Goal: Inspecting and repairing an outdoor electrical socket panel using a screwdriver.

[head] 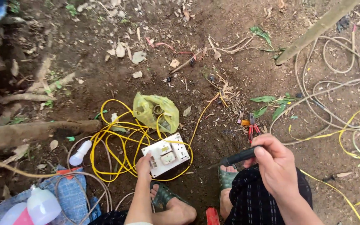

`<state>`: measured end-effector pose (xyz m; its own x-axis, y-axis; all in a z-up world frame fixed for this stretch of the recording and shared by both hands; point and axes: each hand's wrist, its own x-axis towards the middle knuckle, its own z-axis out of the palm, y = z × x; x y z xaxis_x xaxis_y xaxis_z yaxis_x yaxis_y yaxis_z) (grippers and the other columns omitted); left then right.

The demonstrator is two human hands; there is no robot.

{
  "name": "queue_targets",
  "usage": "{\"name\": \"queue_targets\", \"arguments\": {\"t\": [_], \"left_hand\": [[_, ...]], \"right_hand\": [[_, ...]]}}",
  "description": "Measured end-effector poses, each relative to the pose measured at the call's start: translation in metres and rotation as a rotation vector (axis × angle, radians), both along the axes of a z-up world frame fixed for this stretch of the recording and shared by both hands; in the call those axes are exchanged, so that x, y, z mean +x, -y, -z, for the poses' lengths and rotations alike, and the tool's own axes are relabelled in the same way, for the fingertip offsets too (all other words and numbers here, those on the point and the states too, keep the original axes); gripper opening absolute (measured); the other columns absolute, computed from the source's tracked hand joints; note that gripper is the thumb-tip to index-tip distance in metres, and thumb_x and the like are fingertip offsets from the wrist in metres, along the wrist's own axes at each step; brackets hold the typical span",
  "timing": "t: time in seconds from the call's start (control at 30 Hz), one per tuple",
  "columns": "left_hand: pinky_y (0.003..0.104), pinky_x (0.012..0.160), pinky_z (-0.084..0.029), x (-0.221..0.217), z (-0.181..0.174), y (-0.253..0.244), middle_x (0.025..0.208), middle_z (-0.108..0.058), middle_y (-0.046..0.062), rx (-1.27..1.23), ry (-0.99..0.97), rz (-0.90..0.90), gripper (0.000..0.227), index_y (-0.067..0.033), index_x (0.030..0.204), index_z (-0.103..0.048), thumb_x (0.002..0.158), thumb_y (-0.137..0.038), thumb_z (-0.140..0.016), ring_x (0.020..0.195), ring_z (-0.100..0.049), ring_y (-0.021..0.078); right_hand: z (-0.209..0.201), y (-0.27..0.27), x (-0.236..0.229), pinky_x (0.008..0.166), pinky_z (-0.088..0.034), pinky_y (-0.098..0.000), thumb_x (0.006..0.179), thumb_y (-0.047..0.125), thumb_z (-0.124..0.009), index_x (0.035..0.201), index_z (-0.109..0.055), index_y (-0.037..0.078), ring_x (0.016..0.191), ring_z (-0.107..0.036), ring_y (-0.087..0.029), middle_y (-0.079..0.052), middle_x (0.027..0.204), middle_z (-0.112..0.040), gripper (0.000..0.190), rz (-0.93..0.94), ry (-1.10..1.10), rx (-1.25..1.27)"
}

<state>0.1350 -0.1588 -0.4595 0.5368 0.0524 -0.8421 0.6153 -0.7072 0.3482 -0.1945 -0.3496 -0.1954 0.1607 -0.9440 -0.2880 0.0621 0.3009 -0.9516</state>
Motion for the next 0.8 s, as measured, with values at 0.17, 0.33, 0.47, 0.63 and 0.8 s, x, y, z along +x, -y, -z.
{"name": "queue_targets", "arguments": {"t": [0.17,0.33,0.47,0.63,0.8], "left_hand": [[0.038,0.064,-0.054,-0.018,-0.034,0.010,0.092,-0.073,0.010,-0.164,-0.015,0.015,0.019,-0.0059,0.099,-0.067,0.099,-0.024,-0.067,0.079,-0.069,0.0230],[0.035,0.065,-0.050,-0.025,-0.046,0.009,0.088,-0.073,0.006,-0.322,0.183,0.175,0.011,-0.0063,0.092,-0.067,0.095,-0.017,-0.068,0.074,-0.065,0.0175],[0.033,0.074,-0.046,0.025,-0.080,0.008,0.091,-0.072,0.003,-0.454,0.308,0.418,0.016,-0.0083,0.100,-0.071,0.092,-0.021,-0.067,0.080,-0.060,0.0149],[0.033,0.062,-0.034,0.063,-0.227,0.034,0.072,-0.055,0.000,-0.403,0.573,1.096,0.028,-0.0156,0.075,-0.050,0.090,-0.035,-0.063,0.068,-0.047,0.0159],[0.047,0.076,-0.050,0.059,-0.350,0.059,0.070,-0.066,0.012,-0.248,0.715,1.406,0.016,-0.0193,0.089,-0.067,0.087,-0.035,-0.071,0.079,-0.068,0.0390]], "right_hand": [[0.001,-0.001,0.007,0.051,-0.059,-0.0349,0.095,-0.001,-0.056,0.095,-0.064,-0.003,0.061,-0.061,-0.028,-0.016,0.094,-0.057,0.008,0.029,0.029,0.129],[-0.023,-0.004,0.014,0.073,-0.059,-0.0517,0.110,0.021,-0.041,0.091,-0.055,0.006,0.083,-0.055,-0.028,-0.013,0.097,-0.053,0.028,0.068,0.366,0.328],[-0.033,-0.015,0.016,0.061,-0.043,-0.0401,0.110,0.040,-0.044,0.096,-0.050,0.012,0.067,-0.048,-0.023,-0.010,0.090,-0.051,0.032,0.079,0.415,0.378],[-0.072,-0.035,0.046,0.051,-0.042,-0.0287,0.083,-0.008,-0.068,0.104,-0.066,0.000,0.059,-0.048,-0.020,-0.015,0.086,-0.062,0.023,-0.189,-0.140,0.361],[-0.051,-0.046,0.098,0.065,-0.050,-0.0338,0.076,0.008,-0.083,0.108,-0.077,0.004,0.077,-0.064,-0.021,-0.013,0.090,-0.073,0.032,-0.597,-0.144,-0.084]]}}
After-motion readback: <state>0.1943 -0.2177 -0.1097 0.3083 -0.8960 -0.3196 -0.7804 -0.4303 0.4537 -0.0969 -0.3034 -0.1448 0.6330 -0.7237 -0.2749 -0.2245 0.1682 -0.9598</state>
